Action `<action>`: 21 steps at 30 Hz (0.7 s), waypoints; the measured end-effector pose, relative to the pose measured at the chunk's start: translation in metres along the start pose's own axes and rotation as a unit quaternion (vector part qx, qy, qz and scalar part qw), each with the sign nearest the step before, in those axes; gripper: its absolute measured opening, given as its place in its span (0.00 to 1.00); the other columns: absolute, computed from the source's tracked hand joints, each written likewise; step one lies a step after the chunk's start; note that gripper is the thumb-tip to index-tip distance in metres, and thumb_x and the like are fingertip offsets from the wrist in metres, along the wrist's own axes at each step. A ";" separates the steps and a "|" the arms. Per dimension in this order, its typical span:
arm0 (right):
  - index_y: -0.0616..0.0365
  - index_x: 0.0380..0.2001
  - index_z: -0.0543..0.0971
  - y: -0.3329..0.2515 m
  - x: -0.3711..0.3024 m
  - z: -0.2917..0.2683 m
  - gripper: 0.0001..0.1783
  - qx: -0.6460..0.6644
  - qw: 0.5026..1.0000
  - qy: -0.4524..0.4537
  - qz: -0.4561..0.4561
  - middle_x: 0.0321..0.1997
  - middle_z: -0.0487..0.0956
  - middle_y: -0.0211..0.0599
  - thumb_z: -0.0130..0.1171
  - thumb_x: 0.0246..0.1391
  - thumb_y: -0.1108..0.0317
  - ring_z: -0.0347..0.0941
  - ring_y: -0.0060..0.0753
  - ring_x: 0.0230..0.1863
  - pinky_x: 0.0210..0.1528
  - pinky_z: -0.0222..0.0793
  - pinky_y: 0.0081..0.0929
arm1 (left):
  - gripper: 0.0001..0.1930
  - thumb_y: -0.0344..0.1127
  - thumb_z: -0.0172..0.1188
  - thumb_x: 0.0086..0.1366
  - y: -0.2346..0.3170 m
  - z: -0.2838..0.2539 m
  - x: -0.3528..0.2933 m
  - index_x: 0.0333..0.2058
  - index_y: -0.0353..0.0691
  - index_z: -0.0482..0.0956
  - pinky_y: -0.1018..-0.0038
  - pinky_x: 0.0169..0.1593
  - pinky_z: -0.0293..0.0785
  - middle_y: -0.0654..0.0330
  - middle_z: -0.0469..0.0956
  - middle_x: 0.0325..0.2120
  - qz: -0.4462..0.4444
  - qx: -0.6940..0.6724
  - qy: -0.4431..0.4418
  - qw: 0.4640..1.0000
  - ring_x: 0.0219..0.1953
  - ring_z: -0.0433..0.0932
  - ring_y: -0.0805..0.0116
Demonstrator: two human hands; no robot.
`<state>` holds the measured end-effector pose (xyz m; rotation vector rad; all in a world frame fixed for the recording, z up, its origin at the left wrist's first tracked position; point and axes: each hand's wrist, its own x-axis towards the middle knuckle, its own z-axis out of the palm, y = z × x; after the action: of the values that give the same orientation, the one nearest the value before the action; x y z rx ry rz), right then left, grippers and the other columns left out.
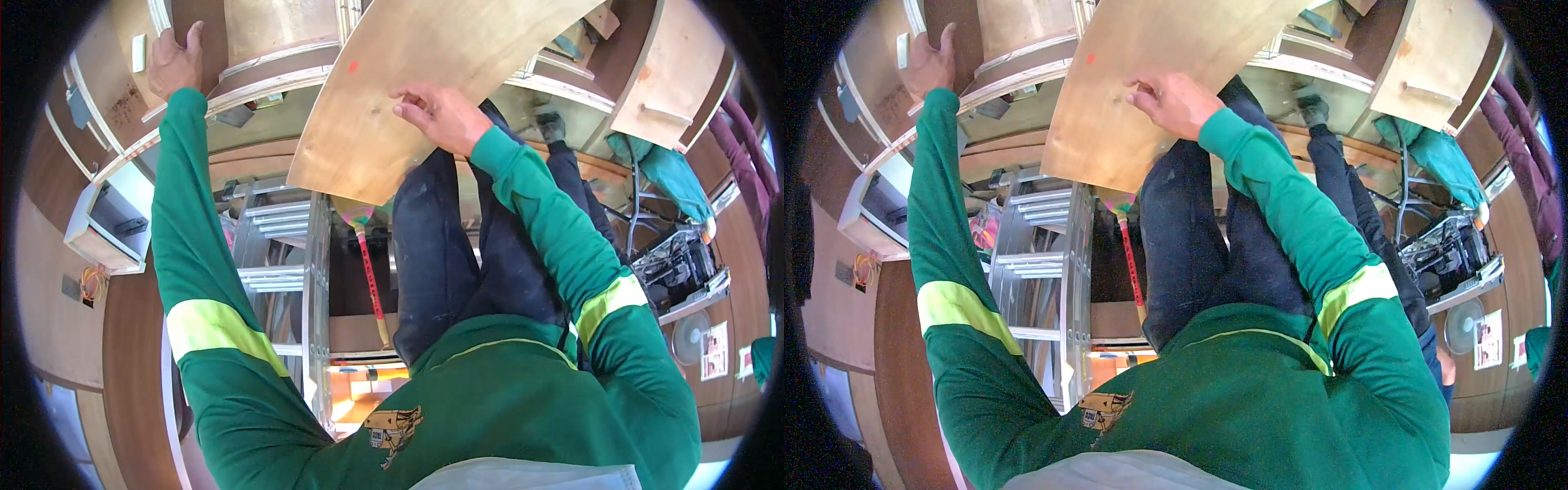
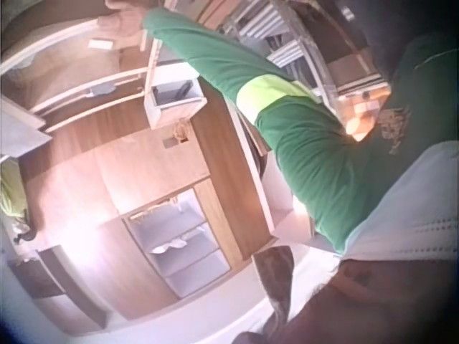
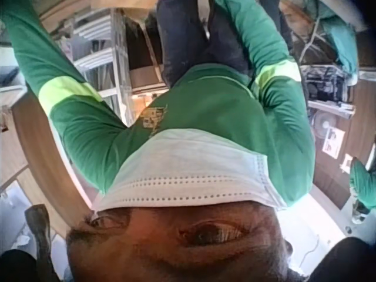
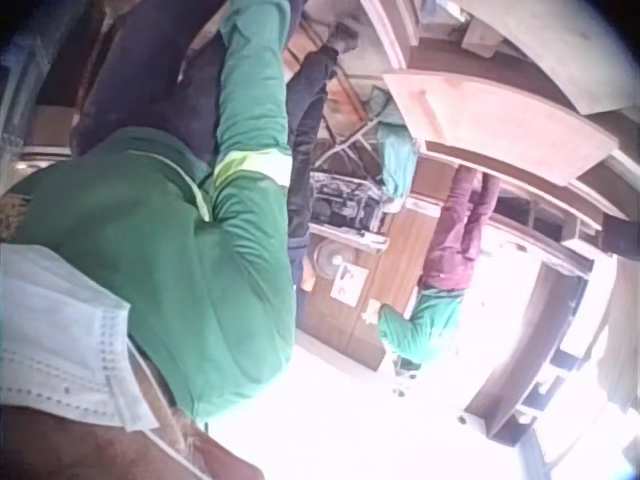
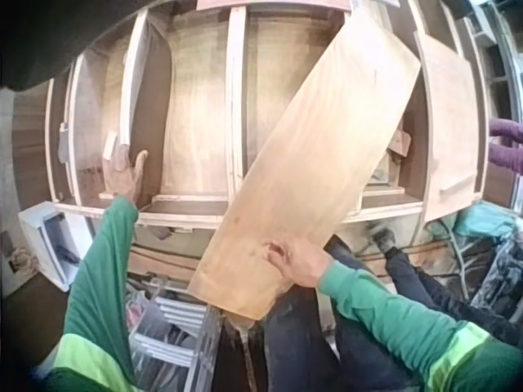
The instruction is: The person picks up and aligns wooden panels into a cabinet frame by hand, fitting curved and straight pieces into pre-constructed slots.
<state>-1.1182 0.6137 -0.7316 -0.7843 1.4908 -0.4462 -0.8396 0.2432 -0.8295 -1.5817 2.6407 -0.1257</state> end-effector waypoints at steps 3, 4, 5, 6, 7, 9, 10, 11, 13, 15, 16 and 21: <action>0.63 0.56 0.77 -0.004 0.007 -0.001 0.22 -0.007 1.000 0.008 -0.014 0.42 0.84 0.46 0.58 0.68 0.57 0.79 0.34 0.42 0.48 0.75 0.33 | 0.25 0.63 0.69 0.55 -0.024 0.037 -0.009 0.42 0.52 0.85 0.45 0.52 0.68 0.53 0.75 0.43 0.040 0.000 0.076 0.996 0.50 0.72 0.46; 0.63 0.56 0.77 -0.002 0.007 -0.002 0.22 -0.008 1.000 0.014 -0.018 0.42 0.83 0.46 0.58 0.68 0.57 0.79 0.34 0.42 0.49 0.75 0.33 | 0.25 0.62 0.69 0.55 -0.021 0.043 -0.012 0.45 0.54 0.85 0.42 0.55 0.65 0.53 0.74 0.46 0.050 -0.001 0.105 0.993 0.53 0.70 0.45; 0.63 0.56 0.77 0.000 0.007 -0.003 0.22 -0.009 1.000 0.019 -0.021 0.42 0.83 0.46 0.58 0.68 0.57 0.79 0.34 0.42 0.49 0.75 0.33 | 0.27 0.62 0.69 0.55 -0.019 0.047 -0.016 0.49 0.56 0.82 0.40 0.56 0.62 0.51 0.71 0.49 0.033 -0.013 0.109 0.993 0.55 0.68 0.45; 0.63 0.56 0.77 0.002 0.005 -0.002 0.22 -0.005 1.000 0.022 -0.022 0.42 0.83 0.45 0.58 0.68 0.58 0.79 0.35 0.43 0.49 0.75 0.32 | 0.29 0.61 0.69 0.55 -0.019 0.049 -0.020 0.53 0.59 0.80 0.38 0.58 0.58 0.50 0.69 0.52 0.016 -0.026 0.112 0.993 0.56 0.65 0.44; 0.62 0.56 0.77 0.004 0.002 0.000 0.22 -0.001 0.999 0.025 -0.022 0.42 0.83 0.45 0.58 0.68 0.58 0.79 0.35 0.43 0.49 0.75 0.32 | 0.31 0.61 0.69 0.55 -0.016 0.050 -0.023 0.57 0.62 0.77 0.36 0.60 0.55 0.49 0.66 0.55 -0.001 -0.039 0.115 0.993 0.58 0.63 0.43; 0.62 0.55 0.78 0.008 0.000 -0.003 0.21 0.004 0.999 0.029 -0.013 0.42 0.83 0.47 0.58 0.67 0.58 0.79 0.41 0.44 0.50 0.75 0.36 | 0.36 0.60 0.69 0.56 -0.014 0.049 -0.020 0.63 0.66 0.69 0.35 0.62 0.51 0.50 0.64 0.57 -0.015 -0.025 0.108 0.994 0.60 0.61 0.43; 0.61 0.53 0.79 0.008 -0.001 -0.005 0.20 0.007 1.000 0.027 -0.004 0.42 0.83 0.50 0.58 0.66 0.58 0.80 0.48 0.45 0.49 0.75 0.39 | 0.39 0.59 0.69 0.56 -0.016 0.044 -0.022 0.66 0.67 0.65 0.34 0.63 0.49 0.50 0.62 0.58 -0.024 -0.015 0.103 0.994 0.61 0.60 0.43; 0.61 0.51 0.80 0.008 0.000 -0.007 0.20 0.013 1.000 0.028 0.006 0.42 0.83 0.52 0.58 0.65 0.57 0.80 0.54 0.46 0.49 0.75 0.43 | 0.42 0.58 0.68 0.57 -0.002 0.032 -0.023 0.69 0.69 0.59 0.36 0.64 0.55 0.46 0.62 0.60 -0.018 -0.006 0.129 0.992 0.63 0.62 0.41; 0.63 0.54 0.78 0.007 0.006 -0.017 0.20 -0.037 0.999 0.031 -0.006 0.43 0.83 0.49 0.58 0.66 0.59 0.80 0.43 0.46 0.51 0.75 0.37 | 0.42 0.57 0.67 0.59 0.004 0.029 -0.022 0.70 0.68 0.58 0.40 0.61 0.63 0.43 0.60 0.62 -0.045 -0.063 0.065 0.995 0.61 0.68 0.40; 0.64 0.55 0.78 -0.002 0.012 -0.025 0.21 -0.072 0.996 0.041 -0.025 0.44 0.84 0.48 0.58 0.66 0.60 0.81 0.39 0.47 0.51 0.75 0.34 | 0.42 0.56 0.66 0.60 0.004 0.022 -0.023 0.71 0.68 0.56 0.43 0.57 0.70 0.41 0.59 0.63 -0.050 -0.076 0.014 0.996 0.57 0.73 0.39; 0.64 0.55 0.78 -0.008 0.019 -0.029 0.21 -0.082 0.994 0.051 -0.041 0.45 0.84 0.48 0.58 0.66 0.60 0.81 0.40 0.47 0.51 0.75 0.35 | 0.42 0.56 0.65 0.61 0.003 0.015 -0.022 0.72 0.68 0.55 0.45 0.55 0.73 0.40 0.58 0.64 -0.040 -0.060 -0.002 0.997 0.55 0.76 0.39; 0.64 0.59 0.74 -0.066 0.082 -0.047 0.28 -0.091 0.987 0.011 -0.134 0.51 0.82 0.52 0.57 0.65 0.53 0.80 0.47 0.51 0.52 0.75 0.37 | 0.42 0.58 0.62 0.62 0.009 -0.008 -0.023 0.73 0.66 0.54 0.45 0.54 0.75 0.38 0.60 0.64 -0.036 -0.047 -0.058 0.997 0.57 0.73 0.34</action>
<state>-1.1459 0.5016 -0.7388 -1.1359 1.4665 -0.5250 -0.8377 0.2676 -0.8219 -1.6591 2.5369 0.0871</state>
